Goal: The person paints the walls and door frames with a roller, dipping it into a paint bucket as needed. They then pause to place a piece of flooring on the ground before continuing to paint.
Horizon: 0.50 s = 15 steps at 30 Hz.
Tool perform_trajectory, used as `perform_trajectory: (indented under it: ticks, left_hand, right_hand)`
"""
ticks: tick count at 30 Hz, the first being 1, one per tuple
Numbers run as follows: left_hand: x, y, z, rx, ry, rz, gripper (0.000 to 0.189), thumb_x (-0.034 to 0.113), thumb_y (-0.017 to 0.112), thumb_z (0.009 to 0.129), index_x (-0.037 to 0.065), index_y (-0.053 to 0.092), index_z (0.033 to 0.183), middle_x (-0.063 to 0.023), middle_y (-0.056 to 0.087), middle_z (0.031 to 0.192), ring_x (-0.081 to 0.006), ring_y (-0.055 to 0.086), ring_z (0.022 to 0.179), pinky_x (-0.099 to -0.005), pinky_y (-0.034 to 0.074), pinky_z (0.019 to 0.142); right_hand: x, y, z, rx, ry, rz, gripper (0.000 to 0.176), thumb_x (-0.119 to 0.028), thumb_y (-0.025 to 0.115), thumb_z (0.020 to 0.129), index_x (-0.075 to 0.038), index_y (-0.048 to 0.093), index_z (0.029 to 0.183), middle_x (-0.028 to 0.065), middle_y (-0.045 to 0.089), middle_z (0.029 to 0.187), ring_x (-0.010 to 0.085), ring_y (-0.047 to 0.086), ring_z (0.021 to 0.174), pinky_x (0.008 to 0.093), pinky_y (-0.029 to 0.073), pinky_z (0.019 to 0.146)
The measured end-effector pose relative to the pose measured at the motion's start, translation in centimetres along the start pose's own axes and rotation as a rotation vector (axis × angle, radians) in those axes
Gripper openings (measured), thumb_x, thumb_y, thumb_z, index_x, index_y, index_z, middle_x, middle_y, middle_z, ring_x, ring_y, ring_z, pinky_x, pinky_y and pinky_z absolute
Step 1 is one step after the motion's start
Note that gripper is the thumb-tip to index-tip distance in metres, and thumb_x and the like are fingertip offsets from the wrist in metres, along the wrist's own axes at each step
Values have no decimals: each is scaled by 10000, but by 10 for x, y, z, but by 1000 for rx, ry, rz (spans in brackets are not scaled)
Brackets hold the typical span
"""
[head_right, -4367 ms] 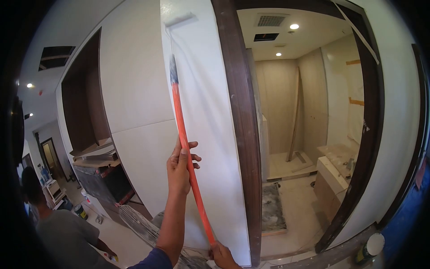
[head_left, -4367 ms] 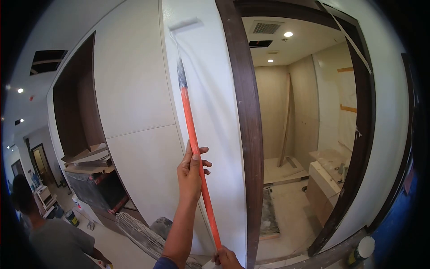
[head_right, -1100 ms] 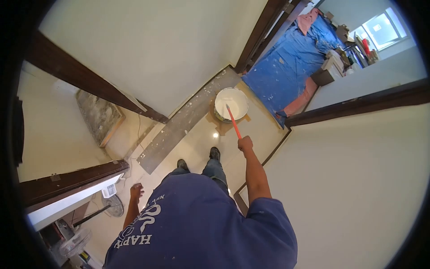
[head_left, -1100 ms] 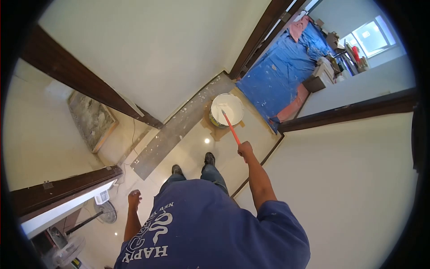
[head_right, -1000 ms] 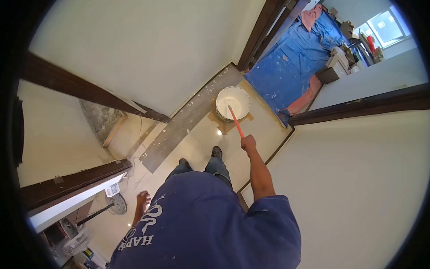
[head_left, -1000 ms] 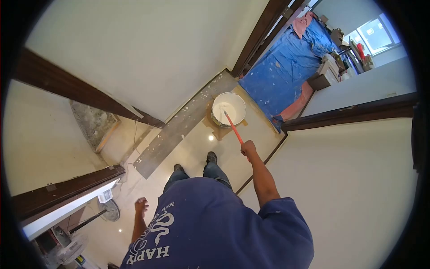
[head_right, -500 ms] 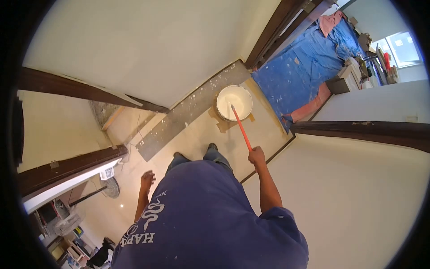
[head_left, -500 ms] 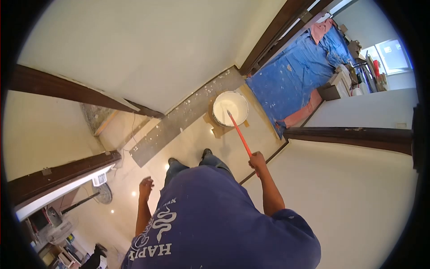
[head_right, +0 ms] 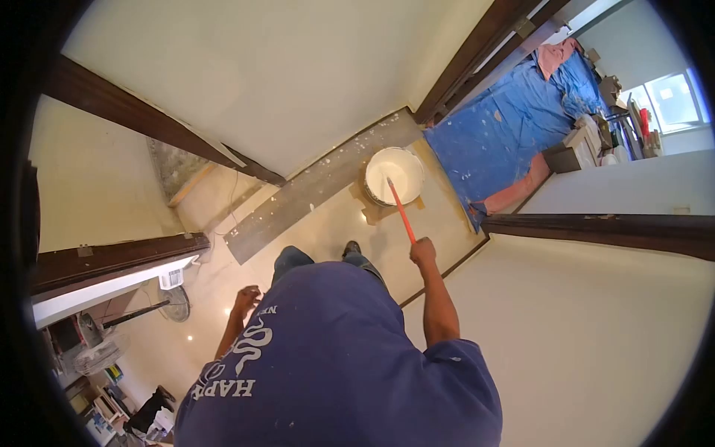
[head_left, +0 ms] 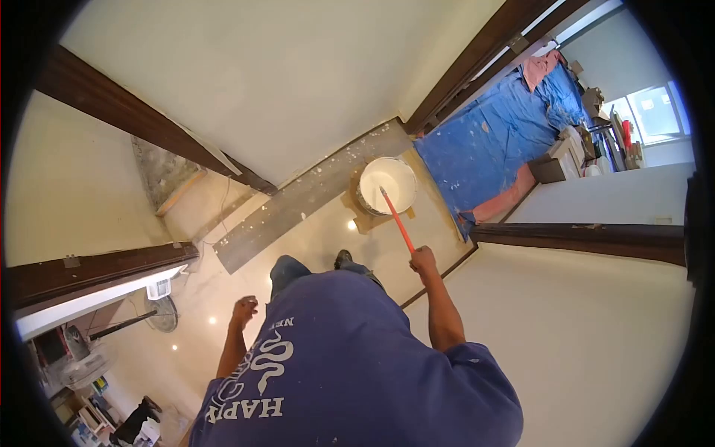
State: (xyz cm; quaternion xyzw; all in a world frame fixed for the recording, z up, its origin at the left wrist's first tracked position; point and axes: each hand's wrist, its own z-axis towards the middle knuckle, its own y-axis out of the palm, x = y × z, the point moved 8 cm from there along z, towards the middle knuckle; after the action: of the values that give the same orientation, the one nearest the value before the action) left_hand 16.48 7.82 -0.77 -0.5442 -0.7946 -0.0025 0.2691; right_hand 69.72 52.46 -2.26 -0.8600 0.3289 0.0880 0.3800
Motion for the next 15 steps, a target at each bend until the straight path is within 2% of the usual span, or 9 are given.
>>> perform_trajectory:
  ticks: [1,2,5,7,9,12,13,15]
  left_hand:
    - [-3,-21,5,-24,-1,35,403,199,595,857,54,636,1231,-44,696,953,-180,666,759,-283,458,567]
    - [-2,-29,-1,7,-11,12,382,195,588,862,72,640,1220,-29,695,973,-174,661,763,-284,458,579]
    - [-19,-52,3,39,-39,-64,369,187,582,866,89,640,1217,-25,692,988,-171,656,769,-291,460,589]
    - [-32,-69,12,-6,-38,-13,369,195,590,865,97,639,1217,-23,688,976,-170,656,765,-300,463,596]
    - [-35,-96,20,-36,28,53,372,201,591,863,87,638,1214,-22,687,951,-167,656,742,-290,461,592]
    - [-18,-141,15,58,105,-63,381,206,585,863,70,637,1215,-25,689,941,-165,659,731,-277,459,587]
    - [-19,-154,20,31,125,-80,408,218,579,886,102,608,1276,-37,681,1022,-198,670,828,-326,484,688]
    - [-22,-179,30,55,142,-67,423,241,573,889,80,608,1278,-45,687,1022,-201,673,826,-332,495,685]
  right_hand:
    - [-9,14,-8,28,-33,-55,234,-64,534,838,23,607,1042,150,659,724,203,639,539,318,486,467]
    - [-37,1,-59,26,87,125,215,-71,534,833,23,619,1007,145,657,708,205,638,536,325,486,465]
    - [-20,31,-49,66,52,214,193,-64,529,840,25,610,990,135,636,673,195,627,524,317,470,443]
    - [-31,44,-62,43,73,259,196,-67,518,849,41,598,992,131,617,648,187,614,513,311,458,432]
    - [-48,53,-89,5,65,310,217,-76,519,849,48,590,1012,133,616,651,192,613,513,310,459,436]
    - [-34,67,-142,104,76,252,242,-82,526,854,34,575,1061,125,622,660,184,607,507,304,456,435]
    - [-27,71,-153,144,80,225,246,-83,530,857,28,572,1073,122,624,664,181,604,505,302,454,433]
    - [-31,84,-172,214,63,213,249,-87,544,860,16,570,1085,110,630,671,175,603,501,301,454,433]
